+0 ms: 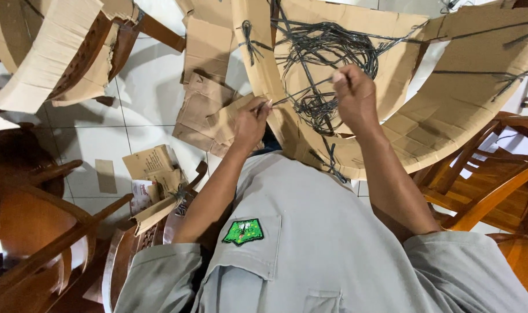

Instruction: Tying black plastic cords through cardboard packaging to secure furniture components

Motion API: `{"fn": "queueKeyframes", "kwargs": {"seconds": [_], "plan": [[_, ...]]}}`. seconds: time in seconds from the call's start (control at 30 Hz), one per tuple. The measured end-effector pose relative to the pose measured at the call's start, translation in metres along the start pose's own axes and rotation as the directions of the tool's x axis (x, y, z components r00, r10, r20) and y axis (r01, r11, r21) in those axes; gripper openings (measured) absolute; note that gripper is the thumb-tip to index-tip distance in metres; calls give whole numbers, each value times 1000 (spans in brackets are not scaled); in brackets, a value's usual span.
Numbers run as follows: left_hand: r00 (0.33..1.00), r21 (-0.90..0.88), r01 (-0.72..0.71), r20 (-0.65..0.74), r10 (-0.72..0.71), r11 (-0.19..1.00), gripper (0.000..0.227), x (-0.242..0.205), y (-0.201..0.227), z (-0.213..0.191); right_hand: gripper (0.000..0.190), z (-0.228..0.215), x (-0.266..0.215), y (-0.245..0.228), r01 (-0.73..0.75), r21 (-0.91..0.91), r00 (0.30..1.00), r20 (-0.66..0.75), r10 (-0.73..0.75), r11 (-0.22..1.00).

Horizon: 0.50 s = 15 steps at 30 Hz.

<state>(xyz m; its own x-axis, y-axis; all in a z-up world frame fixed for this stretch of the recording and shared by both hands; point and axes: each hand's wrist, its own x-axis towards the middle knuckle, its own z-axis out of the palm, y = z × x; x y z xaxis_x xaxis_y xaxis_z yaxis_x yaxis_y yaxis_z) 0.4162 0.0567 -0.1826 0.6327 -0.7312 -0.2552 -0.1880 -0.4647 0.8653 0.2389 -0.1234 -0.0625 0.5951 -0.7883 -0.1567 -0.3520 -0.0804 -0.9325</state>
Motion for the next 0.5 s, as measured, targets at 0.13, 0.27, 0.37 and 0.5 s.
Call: {"fn": "queueKeyframes", "kwargs": {"seconds": [0.13, 0.27, 0.37, 0.5], "plan": [[997, 109, -59, 57, 53, 992, 24, 0, 23, -10, 7, 10, 8, 8, -239, 165, 951, -157, 265, 957], [989, 107, -102, 116, 90, 989, 24, 2, 31, -17, 32, 35, -6, -72, 270, -425, 949, 272, -163, 864], [987, 198, -82, 149, 53, 977, 35, 4, 37, -17, 60, 76, -1, -6, 233, -352, 890, 454, -53, 907], [988, 121, 9, 155, -28, 993, 55, 9, 25, -27, 46, 104, 1, 46, 252, -415, 914, 398, -75, 874]]}}
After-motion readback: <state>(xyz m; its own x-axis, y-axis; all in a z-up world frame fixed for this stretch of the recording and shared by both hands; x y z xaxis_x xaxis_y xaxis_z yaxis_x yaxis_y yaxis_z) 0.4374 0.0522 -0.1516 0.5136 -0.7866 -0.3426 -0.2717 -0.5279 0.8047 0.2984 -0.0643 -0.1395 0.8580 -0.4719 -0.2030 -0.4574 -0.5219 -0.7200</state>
